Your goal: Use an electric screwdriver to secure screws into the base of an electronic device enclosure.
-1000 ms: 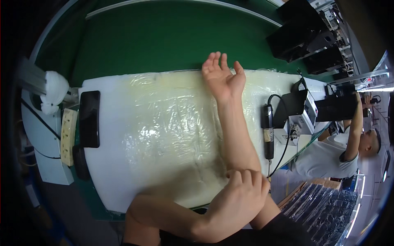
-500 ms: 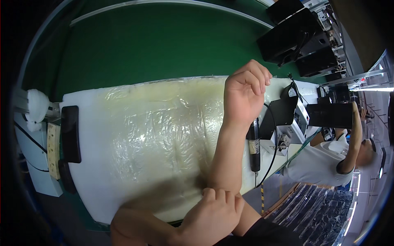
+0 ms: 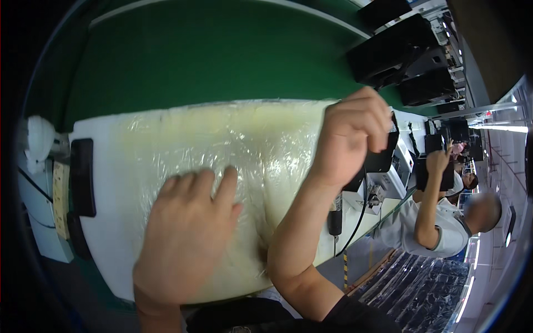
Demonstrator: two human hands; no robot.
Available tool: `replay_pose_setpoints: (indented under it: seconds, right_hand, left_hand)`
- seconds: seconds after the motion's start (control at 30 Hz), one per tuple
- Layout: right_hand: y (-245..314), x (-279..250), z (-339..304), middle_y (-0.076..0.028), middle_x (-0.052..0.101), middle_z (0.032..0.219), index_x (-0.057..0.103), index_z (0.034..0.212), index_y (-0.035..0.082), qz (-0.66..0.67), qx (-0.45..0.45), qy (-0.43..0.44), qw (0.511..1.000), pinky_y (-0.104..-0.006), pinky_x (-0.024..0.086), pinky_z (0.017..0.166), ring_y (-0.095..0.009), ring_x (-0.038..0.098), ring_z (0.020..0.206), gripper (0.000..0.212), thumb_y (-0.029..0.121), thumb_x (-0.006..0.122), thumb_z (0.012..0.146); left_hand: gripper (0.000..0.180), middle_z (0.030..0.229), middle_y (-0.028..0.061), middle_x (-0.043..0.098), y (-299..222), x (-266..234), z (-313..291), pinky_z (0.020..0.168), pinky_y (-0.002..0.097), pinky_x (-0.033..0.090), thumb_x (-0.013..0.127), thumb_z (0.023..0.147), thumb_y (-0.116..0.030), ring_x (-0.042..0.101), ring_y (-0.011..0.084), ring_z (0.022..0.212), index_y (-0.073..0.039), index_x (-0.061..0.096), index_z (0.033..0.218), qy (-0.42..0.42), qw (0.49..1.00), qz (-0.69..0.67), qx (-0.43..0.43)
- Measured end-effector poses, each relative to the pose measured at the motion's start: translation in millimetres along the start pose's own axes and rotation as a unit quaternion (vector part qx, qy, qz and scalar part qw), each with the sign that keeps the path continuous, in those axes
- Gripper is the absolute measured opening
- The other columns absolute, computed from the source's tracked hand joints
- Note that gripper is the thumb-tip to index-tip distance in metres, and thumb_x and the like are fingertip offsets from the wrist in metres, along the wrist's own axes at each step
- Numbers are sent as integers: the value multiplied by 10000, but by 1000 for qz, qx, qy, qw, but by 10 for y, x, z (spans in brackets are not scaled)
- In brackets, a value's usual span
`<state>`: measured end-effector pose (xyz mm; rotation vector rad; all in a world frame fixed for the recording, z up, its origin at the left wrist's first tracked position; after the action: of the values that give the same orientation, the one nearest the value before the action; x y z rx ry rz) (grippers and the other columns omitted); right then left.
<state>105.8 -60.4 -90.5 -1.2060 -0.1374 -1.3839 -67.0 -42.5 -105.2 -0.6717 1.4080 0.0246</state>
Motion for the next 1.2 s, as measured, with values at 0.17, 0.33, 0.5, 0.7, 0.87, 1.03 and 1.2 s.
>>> replay_pose_setpoints:
  seconds: [0.17, 0.33, 0.5, 0.7, 0.87, 1.03, 1.2]
  right_hand:
    - [-414, 964, -289, -61, 526, 642, 502, 705, 73, -16, 45, 129, 991, -275, 345, 359, -122, 439, 450, 351, 301, 526, 971]
    - [-719, 1331, -551, -10, 551, 616, 494, 559, 120, 16, 152, 225, 962, -231, 277, 302, -75, 459, 408, 758, 867, 491, 686]
    - [-835, 1482, -750, 0, 547, 610, 485, 559, 121, 34, 193, 287, 937, -227, 280, 304, -67, 456, 401, 683, 786, 516, 711]
    - [-998, 1550, -981, 10, 529, 592, 472, 555, 131, 44, 259, 305, 915, -223, 288, 307, -64, 456, 395, 595, 698, 517, 729]
    - [-1112, 1599, -1128, 19, 515, 577, 462, 552, 139, 38, 297, 327, 896, -220, 295, 309, -61, 457, 390, 525, 625, 518, 744]
    - [-1145, 1594, -1227, 27, 500, 561, 451, 549, 147, 30, 323, 346, 880, -216, 302, 311, -59, 457, 384, 461, 551, 519, 759]
    - [-1201, 1576, -1333, 35, 486, 546, 440, 545, 154, 25, 346, 371, 861, -213, 308, 313, -56, 458, 379, 404, 478, 520, 774]
  left_hand:
    - [431, 966, 117, 614, 231, 11, -19, 862, 393, 489, 728, 786, -154, 606, 297, 931, -23, 589, 1173, -10, 997, 51, -49]
    - [442, 927, 97, 602, 305, 98, -58, 838, 367, 495, 750, 759, -142, 605, 274, 892, -34, 598, 1160, -69, 995, 23, -61]
    - [426, 861, 80, 572, 205, 93, 0, 794, 360, 498, 773, 730, -144, 594, 259, 832, -47, 607, 1109, -59, 998, 13, -32]
    - [375, 824, 74, 551, 204, 124, -12, 760, 363, 492, 774, 726, -142, 581, 252, 794, -47, 603, 1046, -59, 998, 21, -17]
    - [382, 830, 76, 555, 197, 143, -7, 767, 364, 490, 775, 723, -139, 583, 254, 803, -43, 602, 1050, -58, 998, 15, -10]
    - [397, 848, 78, 560, 181, 166, 25, 780, 361, 489, 776, 721, -140, 585, 258, 824, -43, 605, 1065, -56, 998, 17, -12]
    - [433, 895, 84, 575, 206, 149, -6, 812, 363, 488, 777, 717, -136, 592, 267, 864, -43, 606, 1105, -52, 998, 9, -22]
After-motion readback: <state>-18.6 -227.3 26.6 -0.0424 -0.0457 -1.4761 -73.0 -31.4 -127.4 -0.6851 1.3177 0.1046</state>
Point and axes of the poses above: each hand's wrist, its own z-axis towards the middle knuckle, its own x-axis out of the palm, y = z × x, the point moved 10 cm from there along z, towards the middle knuckle
